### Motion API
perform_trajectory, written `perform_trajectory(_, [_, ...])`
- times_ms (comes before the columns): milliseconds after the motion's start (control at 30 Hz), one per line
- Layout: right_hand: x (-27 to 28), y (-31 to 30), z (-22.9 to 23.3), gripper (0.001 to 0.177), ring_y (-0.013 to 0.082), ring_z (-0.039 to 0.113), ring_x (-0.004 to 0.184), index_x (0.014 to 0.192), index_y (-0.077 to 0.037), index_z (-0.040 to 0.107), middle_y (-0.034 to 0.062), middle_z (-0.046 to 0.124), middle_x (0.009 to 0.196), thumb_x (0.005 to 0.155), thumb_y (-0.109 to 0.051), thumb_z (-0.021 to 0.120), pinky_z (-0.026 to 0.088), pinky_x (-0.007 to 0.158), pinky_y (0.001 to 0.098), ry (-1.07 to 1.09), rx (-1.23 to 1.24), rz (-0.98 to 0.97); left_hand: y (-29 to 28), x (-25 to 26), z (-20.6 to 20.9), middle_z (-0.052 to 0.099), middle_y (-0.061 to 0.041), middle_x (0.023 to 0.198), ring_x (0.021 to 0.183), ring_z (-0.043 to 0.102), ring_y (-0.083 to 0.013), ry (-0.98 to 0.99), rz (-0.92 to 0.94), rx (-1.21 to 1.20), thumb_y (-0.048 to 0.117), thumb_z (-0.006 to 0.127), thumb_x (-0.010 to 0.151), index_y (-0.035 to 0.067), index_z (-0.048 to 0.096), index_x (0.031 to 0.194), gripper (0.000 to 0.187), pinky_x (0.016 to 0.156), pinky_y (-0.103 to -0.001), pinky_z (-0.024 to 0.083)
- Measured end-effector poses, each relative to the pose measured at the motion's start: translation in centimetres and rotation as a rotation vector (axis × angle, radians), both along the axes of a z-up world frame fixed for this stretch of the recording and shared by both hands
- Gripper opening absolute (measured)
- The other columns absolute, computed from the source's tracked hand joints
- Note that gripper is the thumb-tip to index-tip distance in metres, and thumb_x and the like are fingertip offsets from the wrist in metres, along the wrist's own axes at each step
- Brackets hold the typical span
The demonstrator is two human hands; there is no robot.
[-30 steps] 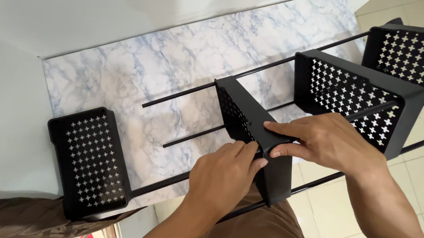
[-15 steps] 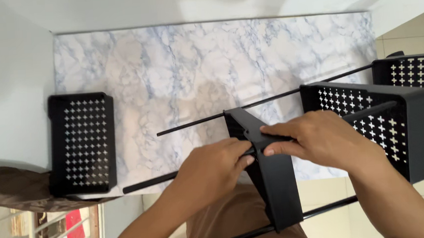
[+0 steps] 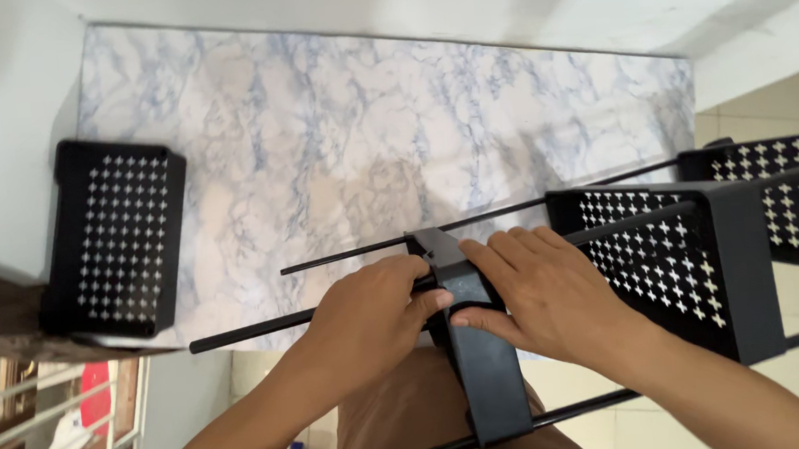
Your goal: The person disassembles a black plastic three-tier storage rack by hand, removing the trays from the frame and detaching the vertical supports. The components are placed on a marble-patterned floor mat.
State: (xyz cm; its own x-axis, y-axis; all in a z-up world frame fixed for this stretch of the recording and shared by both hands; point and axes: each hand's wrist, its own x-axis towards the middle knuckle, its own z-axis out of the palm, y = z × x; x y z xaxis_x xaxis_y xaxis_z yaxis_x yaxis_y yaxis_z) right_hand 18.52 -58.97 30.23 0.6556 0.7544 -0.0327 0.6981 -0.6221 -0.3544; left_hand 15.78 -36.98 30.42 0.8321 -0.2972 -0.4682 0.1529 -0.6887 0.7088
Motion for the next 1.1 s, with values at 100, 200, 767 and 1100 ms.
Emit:
perform_trajectory(100, [-0.3, -0.2, 0.1, 0.067, 0.0318, 0.063, 0.084, 0.119, 0.001, 0.065, 0.0125, 0.065, 0.091, 0.082, -0.054, 0.072, 0.048, 0.075, 0.0407, -0.011, 0.078, -0.007, 0.0, -0.8, -0.1, 0.070, -0.013, 0.078, 0.076, 0.067, -0.0368, -0.113, 0.048, -0.044, 0.041, 0.069, 0.088, 0.007, 0.068, 0.093, 0.034, 0.061, -0.049, 0.049])
perform_trajectory(200, [-0.9, -0.4, 0.0, 0.069, 0.0291, 0.061, 0.078, 0.120, 0.002, 0.065, 0.0114, 0.062, 0.085, 0.079, -0.054, 0.075, 0.047, 0.071, 0.0397, -0.026, 0.048, -0.004, -0.3, -1.7, 0.0, 0.070, -0.012, 0.076, 0.074, 0.068, -0.0349, -0.067, 0.055, 0.005, 0.044, 0.070, 0.088, 0.007, 0.068, 0.088, 0.037, 0.061, -0.047, 0.049])
perform_trajectory(767, [-2.7, -0.7, 0.7, 0.069, 0.0254, 0.060, 0.073, 0.119, -0.003, 0.069, 0.0075, 0.061, 0.080, 0.074, -0.055, 0.076, 0.045, 0.066, 0.0386, 0.033, 0.066, -0.050, -0.7, -3.2, 1.0, 0.070, -0.010, 0.068, 0.068, 0.068, -0.0345, -0.019, 0.065, 0.007, 0.049, 0.070, 0.085, 0.012, 0.069, 0.092, 0.038, 0.058, -0.047, 0.049])
perform_trajectory(1100, [-3.3, -1.0, 0.6, 0.070, 0.0242, 0.058, 0.071, 0.121, -0.003, 0.068, 0.0069, 0.059, 0.079, 0.075, -0.056, 0.076, 0.044, 0.065, 0.0377, 0.049, 0.071, -0.055, -0.9, -3.8, 1.3, 0.070, -0.009, 0.069, 0.067, 0.068, -0.0341, -0.037, 0.056, -0.016, 0.049, 0.069, 0.086, 0.011, 0.068, 0.088, 0.038, 0.056, -0.046, 0.049])
